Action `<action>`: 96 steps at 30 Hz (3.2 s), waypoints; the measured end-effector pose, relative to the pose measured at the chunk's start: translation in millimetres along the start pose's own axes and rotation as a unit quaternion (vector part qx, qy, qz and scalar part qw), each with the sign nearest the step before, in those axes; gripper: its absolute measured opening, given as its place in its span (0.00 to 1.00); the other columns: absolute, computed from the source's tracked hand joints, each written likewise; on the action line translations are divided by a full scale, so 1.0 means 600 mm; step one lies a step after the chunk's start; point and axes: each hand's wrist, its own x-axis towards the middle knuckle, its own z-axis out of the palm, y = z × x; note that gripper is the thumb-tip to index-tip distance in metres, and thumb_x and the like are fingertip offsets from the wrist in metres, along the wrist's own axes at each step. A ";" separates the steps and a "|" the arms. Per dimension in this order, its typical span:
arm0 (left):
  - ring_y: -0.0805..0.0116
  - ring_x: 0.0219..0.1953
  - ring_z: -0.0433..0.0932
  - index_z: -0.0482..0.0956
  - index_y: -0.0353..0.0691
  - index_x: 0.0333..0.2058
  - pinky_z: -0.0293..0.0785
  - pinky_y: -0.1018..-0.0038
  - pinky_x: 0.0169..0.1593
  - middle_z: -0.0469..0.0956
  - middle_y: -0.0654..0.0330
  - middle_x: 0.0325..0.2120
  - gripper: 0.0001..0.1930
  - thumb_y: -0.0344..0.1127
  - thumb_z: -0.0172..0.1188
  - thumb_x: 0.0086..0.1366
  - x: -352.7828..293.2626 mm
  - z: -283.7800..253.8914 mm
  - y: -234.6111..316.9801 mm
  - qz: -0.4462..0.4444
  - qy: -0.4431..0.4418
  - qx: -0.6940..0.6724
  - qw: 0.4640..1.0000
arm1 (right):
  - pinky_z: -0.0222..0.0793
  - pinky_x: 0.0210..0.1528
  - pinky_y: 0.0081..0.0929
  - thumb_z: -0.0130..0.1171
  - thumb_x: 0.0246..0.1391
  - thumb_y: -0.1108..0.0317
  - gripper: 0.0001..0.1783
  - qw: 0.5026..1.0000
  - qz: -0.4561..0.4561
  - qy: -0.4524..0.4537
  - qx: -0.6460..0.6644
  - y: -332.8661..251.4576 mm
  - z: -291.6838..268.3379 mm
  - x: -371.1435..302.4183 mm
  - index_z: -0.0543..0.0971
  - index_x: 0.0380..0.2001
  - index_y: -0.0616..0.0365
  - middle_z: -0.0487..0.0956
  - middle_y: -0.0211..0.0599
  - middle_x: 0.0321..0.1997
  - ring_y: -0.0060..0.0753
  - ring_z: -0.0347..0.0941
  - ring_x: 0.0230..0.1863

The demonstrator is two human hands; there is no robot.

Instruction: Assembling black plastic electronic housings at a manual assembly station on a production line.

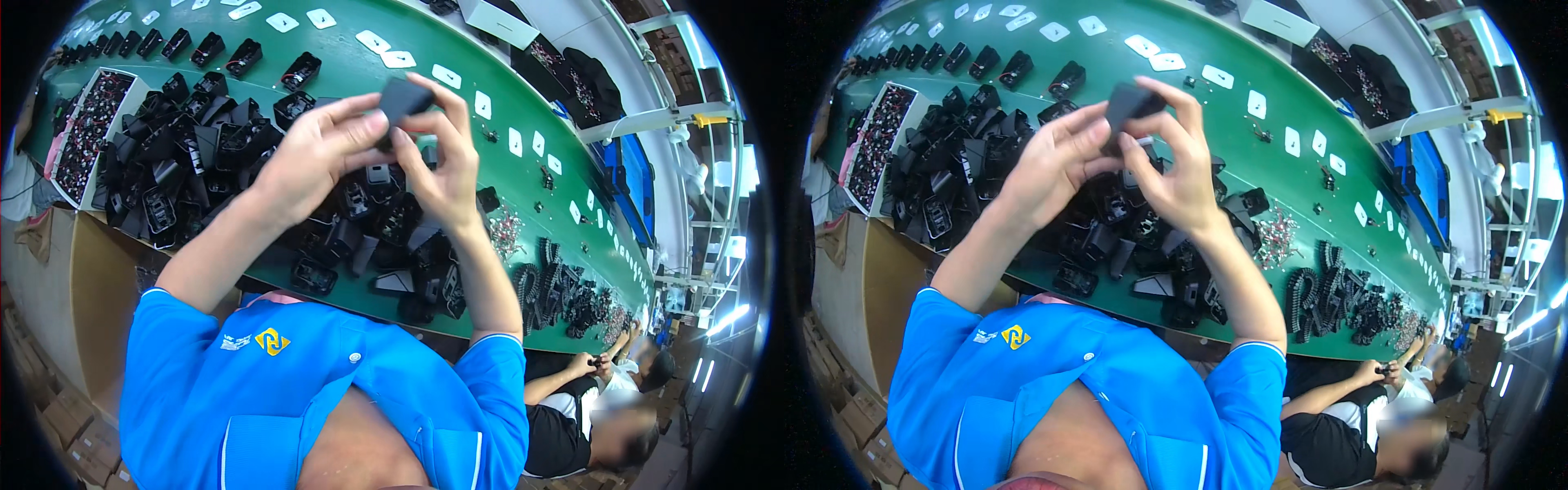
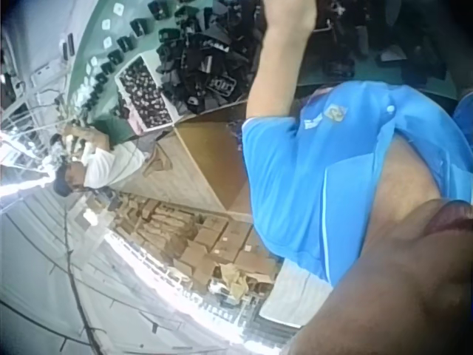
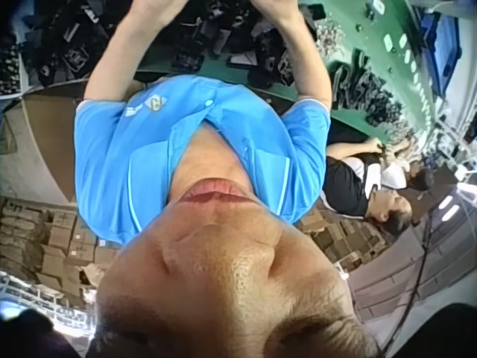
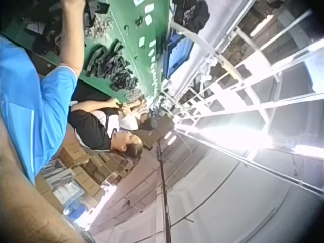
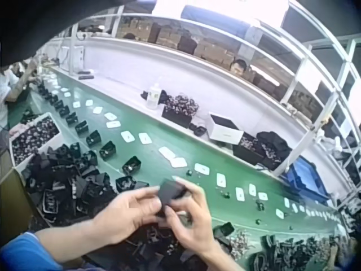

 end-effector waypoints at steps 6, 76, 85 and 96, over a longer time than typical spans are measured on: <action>0.58 0.45 0.81 0.75 0.29 0.53 0.80 0.68 0.53 0.77 0.50 0.47 0.19 0.39 0.58 0.72 0.069 -0.093 0.031 -0.009 0.100 0.056 0.993 | 0.63 0.63 0.42 0.74 0.46 0.60 0.19 0.995 -0.035 -0.048 -0.084 0.116 0.042 0.091 0.80 0.36 0.59 0.72 0.44 0.56 0.45 0.66 0.61; 0.72 0.32 0.70 0.49 0.38 0.71 0.69 0.83 0.26 0.68 0.47 0.53 0.30 0.31 0.45 0.75 -0.004 -0.158 0.034 -0.103 -0.133 -0.193 0.967 | 0.73 0.44 0.39 0.62 0.55 0.65 0.05 0.923 0.074 -0.121 -0.358 0.339 -0.090 -0.001 0.80 0.28 0.52 0.84 0.25 0.27 0.39 0.78 0.33; 0.67 0.39 0.75 0.54 0.39 0.70 0.74 0.79 0.44 0.71 0.50 0.49 0.28 0.36 0.46 0.75 -0.026 0.033 -0.023 -0.041 0.141 -0.132 0.980 | 0.71 0.33 0.32 0.65 0.51 0.72 0.05 0.995 -0.039 0.087 -0.029 -0.013 -0.016 -0.103 0.77 0.30 0.55 0.80 0.31 0.30 0.37 0.73 0.26; 0.65 0.46 0.75 0.56 0.39 0.69 0.77 0.71 0.43 0.72 0.55 0.48 0.29 0.45 0.45 0.75 -0.017 -0.024 -0.075 -0.125 -0.104 -0.204 0.965 | 0.66 0.46 0.34 0.66 0.52 0.71 0.07 0.986 -0.001 0.165 0.014 -0.059 0.084 -0.184 0.77 0.34 0.52 0.76 0.27 0.34 0.33 0.69 0.36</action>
